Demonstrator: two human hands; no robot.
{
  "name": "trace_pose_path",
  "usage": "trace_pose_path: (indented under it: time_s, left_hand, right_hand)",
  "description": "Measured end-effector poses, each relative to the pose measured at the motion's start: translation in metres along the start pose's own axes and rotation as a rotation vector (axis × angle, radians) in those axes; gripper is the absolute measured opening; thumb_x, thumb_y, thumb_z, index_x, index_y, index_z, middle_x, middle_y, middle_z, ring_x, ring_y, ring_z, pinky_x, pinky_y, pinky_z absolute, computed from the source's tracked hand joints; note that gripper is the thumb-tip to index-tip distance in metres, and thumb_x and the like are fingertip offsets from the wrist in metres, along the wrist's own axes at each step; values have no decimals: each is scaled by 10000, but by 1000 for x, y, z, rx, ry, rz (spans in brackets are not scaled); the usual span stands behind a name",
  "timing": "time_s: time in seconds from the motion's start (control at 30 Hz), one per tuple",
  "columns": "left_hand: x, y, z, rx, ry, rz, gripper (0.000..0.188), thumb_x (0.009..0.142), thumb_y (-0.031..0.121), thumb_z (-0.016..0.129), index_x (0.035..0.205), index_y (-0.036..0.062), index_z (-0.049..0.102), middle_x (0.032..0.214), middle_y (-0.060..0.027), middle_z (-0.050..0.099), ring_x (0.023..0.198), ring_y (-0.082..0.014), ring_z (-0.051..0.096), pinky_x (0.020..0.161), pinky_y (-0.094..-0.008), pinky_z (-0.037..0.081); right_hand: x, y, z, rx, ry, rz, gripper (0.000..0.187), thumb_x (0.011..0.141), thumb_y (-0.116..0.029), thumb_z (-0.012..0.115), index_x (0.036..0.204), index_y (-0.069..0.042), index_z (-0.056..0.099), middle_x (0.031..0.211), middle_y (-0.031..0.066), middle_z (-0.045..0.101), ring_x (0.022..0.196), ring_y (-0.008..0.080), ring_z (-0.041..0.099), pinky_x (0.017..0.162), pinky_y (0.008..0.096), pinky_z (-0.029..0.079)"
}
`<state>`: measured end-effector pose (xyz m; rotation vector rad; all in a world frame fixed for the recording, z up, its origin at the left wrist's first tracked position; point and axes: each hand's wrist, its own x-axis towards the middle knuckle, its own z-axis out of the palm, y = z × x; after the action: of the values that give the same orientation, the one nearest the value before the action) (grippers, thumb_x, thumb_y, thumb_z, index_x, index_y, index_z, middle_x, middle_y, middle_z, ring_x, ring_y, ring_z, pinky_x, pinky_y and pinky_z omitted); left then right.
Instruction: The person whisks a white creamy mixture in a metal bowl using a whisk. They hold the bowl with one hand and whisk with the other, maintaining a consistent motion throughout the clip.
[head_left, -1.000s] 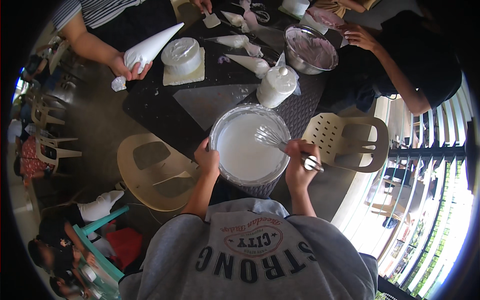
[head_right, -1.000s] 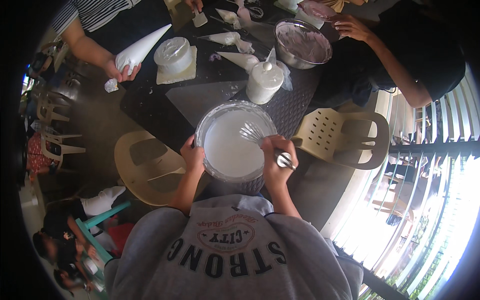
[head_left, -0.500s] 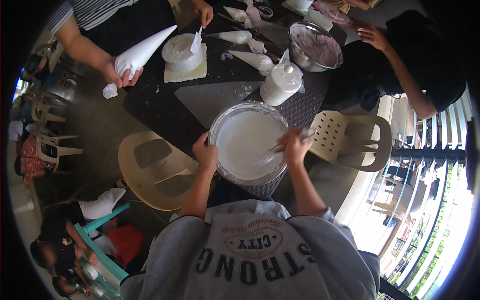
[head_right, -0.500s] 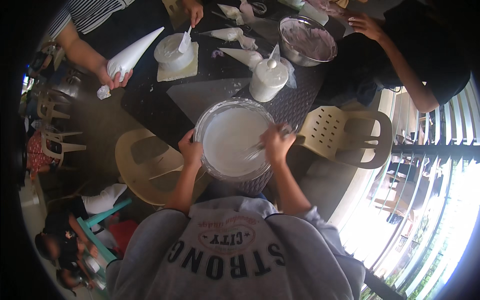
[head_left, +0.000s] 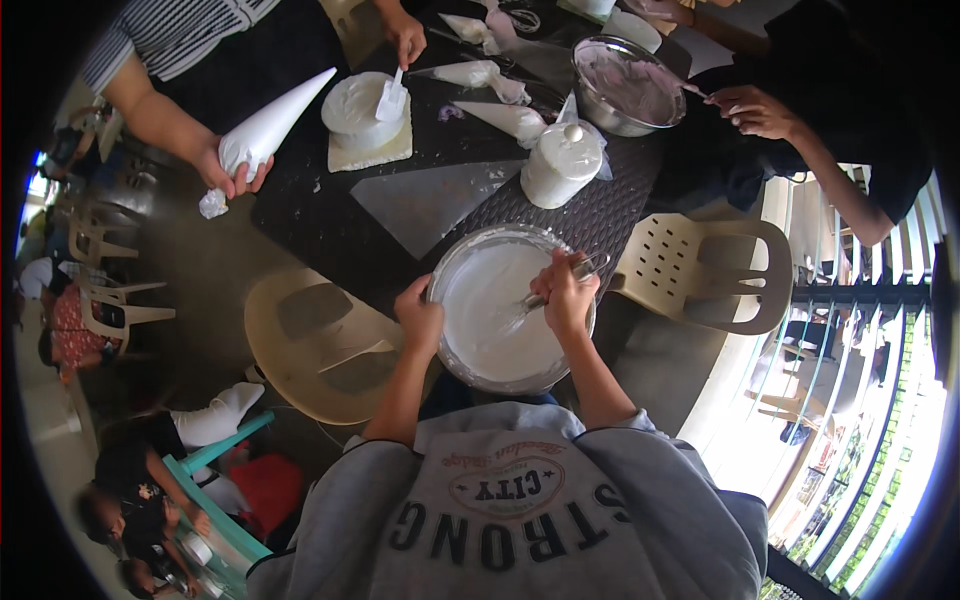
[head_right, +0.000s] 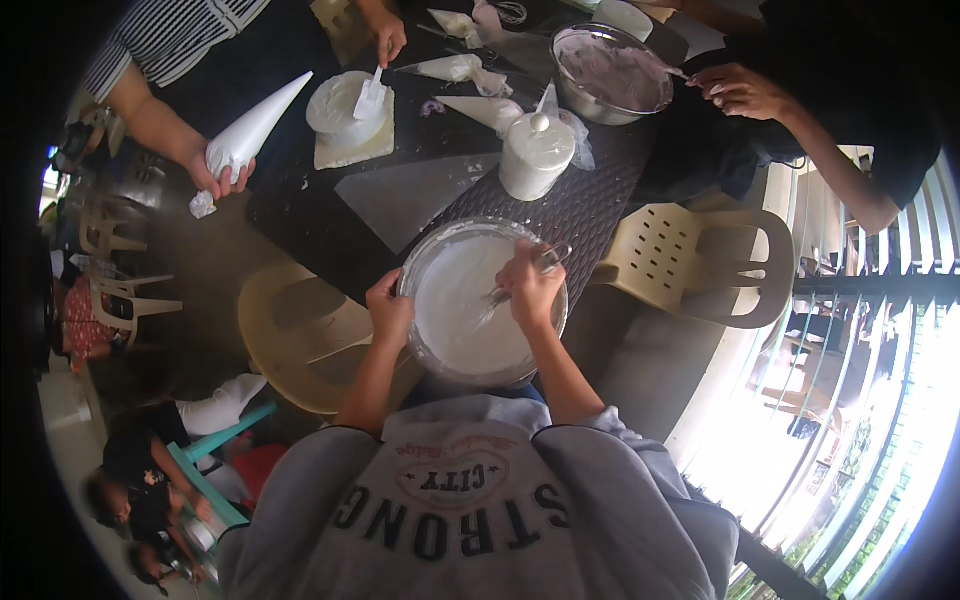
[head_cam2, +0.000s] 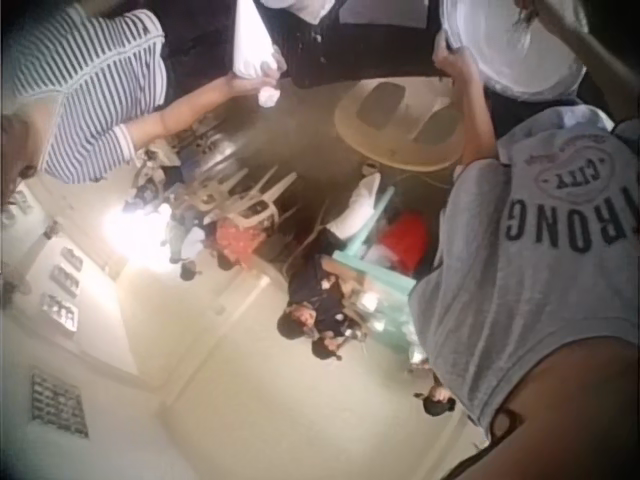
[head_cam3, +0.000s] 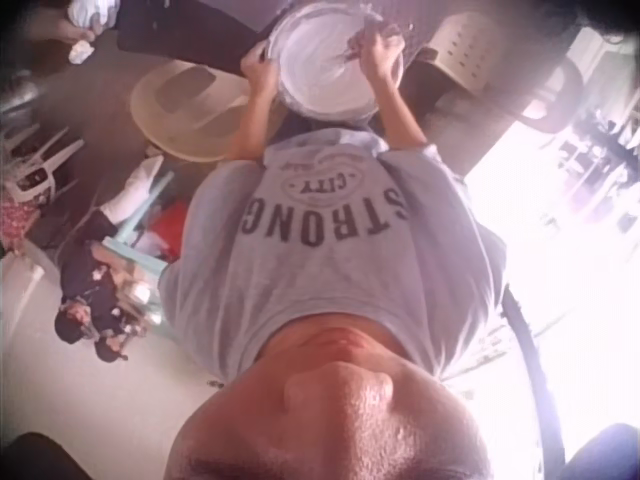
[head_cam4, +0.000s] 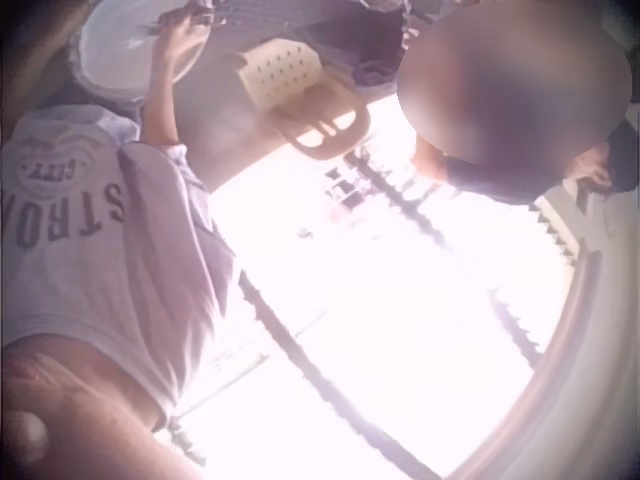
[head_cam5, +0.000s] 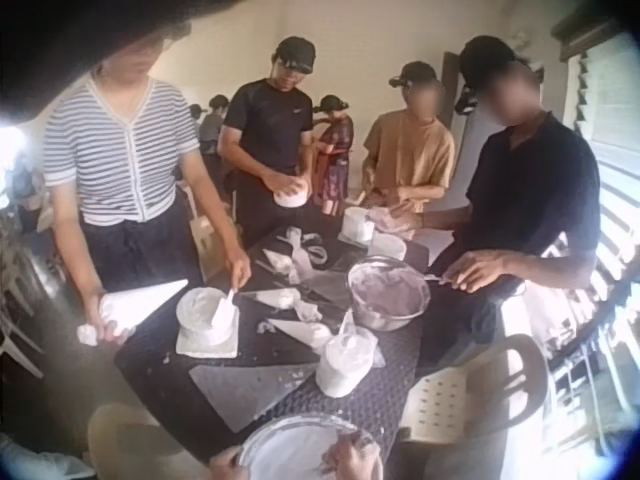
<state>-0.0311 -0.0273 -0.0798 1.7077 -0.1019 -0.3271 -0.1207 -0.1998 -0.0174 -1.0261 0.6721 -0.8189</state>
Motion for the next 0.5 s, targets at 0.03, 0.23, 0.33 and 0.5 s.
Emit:
trace_pose_path:
  time_s: [0.03,0.23,0.33,0.5]
  left_hand:
    - [0,-1,-2,-3,-3,-9,402,642,-120,429,978,-12,622,671,-2,564,475,-39,425,377,-200,276]
    - [-7,-2,11,-110,113,-107,485,574,-153,369,974,-33,615,730,-38,590,463,-62,440,374,-208,285]
    - [-3,-3,11,-141,158,-100,482,568,-154,369,969,-39,611,732,-48,592,455,-74,445,369,-214,290]
    - [-2,2,0,-183,106,-130,487,562,-149,373,976,-37,604,726,-53,588,452,-84,449,363,-219,291]
  right_hand:
    - [-2,-3,-1,-13,-28,42,205,858,-82,533,685,-47,429,498,21,462,390,83,417,380,246,370]
    - [-4,-23,1,-49,-92,-49,153,800,2,521,740,-63,397,576,30,433,442,111,392,435,299,368]
    - [-21,-25,-3,14,66,118,174,794,-4,516,689,-73,394,495,17,394,384,103,350,423,294,358]
    - [8,-51,-10,9,207,-115,255,807,-91,597,634,-73,410,462,4,385,371,76,353,361,232,283]
